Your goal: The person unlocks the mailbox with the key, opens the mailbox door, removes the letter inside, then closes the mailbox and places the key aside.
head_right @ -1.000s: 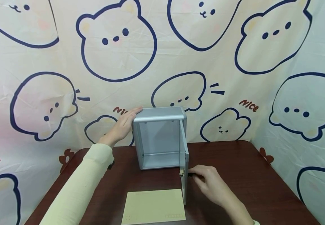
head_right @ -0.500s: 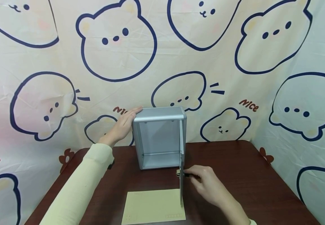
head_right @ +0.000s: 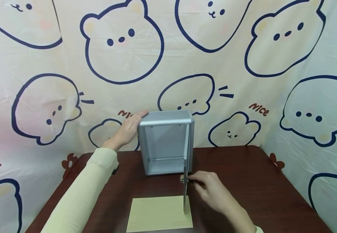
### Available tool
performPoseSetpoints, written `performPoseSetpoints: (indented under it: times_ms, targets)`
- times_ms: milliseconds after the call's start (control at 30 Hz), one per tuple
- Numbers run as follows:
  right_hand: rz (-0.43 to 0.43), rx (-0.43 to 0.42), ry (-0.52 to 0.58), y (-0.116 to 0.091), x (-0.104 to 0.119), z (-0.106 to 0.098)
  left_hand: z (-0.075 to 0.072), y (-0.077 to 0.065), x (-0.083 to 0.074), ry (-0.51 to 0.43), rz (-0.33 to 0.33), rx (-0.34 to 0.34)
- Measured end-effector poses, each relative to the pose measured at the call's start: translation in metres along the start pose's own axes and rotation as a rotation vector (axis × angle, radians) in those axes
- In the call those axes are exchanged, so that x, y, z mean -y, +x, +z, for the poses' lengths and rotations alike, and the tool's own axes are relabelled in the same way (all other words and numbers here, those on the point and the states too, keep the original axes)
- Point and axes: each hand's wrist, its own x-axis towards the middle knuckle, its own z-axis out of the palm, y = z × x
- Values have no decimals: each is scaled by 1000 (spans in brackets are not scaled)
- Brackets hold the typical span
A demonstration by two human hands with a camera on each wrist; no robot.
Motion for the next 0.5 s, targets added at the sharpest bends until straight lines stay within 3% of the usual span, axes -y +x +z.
performPoseSetpoints:
  times_ms: [233,500]
  targets:
    - [11,6,5,2,1,2,0,1,2,71,16,-2]
    - [22,14,33,5,4,6,0,1,1,79,3,-11]
